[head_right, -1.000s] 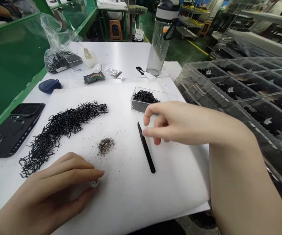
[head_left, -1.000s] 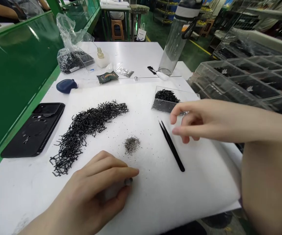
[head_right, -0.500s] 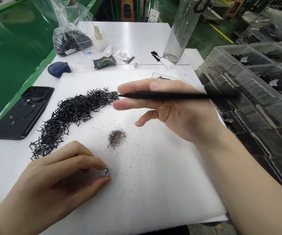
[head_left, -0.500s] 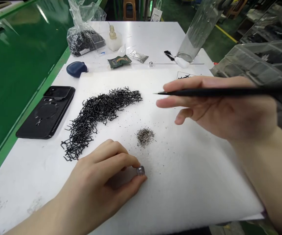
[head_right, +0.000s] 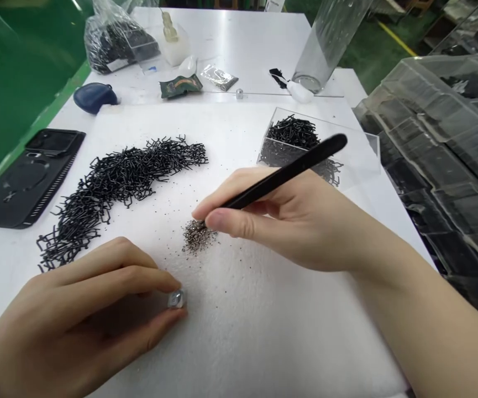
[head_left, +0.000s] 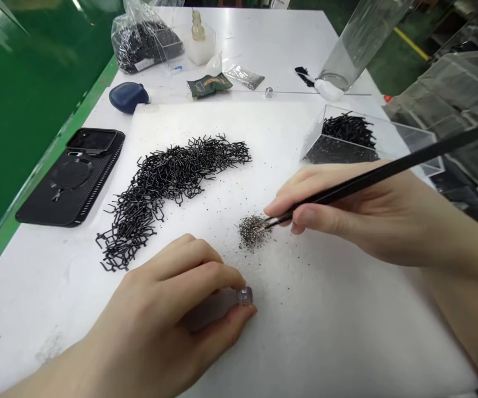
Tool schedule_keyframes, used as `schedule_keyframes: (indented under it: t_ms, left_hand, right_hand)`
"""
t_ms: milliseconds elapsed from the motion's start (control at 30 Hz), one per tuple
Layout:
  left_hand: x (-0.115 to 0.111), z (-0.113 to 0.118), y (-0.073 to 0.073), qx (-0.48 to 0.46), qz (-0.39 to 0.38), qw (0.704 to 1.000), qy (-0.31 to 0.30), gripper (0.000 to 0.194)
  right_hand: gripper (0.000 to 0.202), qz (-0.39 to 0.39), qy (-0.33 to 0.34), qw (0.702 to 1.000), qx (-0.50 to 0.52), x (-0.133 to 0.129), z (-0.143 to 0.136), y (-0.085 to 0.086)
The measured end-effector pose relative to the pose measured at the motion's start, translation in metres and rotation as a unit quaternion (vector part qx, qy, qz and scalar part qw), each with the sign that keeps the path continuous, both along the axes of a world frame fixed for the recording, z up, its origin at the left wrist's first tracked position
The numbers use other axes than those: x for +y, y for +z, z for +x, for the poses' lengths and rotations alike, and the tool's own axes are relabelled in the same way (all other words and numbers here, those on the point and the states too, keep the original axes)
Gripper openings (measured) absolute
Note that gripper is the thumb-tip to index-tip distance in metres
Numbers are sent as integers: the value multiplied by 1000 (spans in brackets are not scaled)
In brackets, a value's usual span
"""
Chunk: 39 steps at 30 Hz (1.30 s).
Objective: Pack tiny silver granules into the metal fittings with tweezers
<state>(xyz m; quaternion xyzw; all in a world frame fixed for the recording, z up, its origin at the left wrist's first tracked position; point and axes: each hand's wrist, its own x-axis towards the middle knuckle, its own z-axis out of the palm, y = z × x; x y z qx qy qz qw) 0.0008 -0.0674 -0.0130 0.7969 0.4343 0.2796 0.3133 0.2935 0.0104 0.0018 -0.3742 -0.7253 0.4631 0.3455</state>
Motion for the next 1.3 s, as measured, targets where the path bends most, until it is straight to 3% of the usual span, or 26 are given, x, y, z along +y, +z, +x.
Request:
schedule_keyframes:
  t_ms: [133,333,567,767,1300]
  left_hand:
    - [1,0,-1,-7,-5,1000,-5,23]
    - [0,0,-3,-15,2,1000,-14,22]
    - [1,0,-4,-10,-12,1000,-18,21]
    - [2,1,-1,0,-11,1000,-22,18]
    - [0,0,-2,-9,-12,1000,-26,17]
  right_hand:
    - [7,-25,2,999,-44,2,5,-1]
    - [1,-2,-15,997,-74,2,6,0]
    - [11,2,-18,996,-92,-4,10,-4]
    - [5,15,-50,994,-99,-5,8,-6]
    - [2,14,-52,995,-79,-5,10,-9]
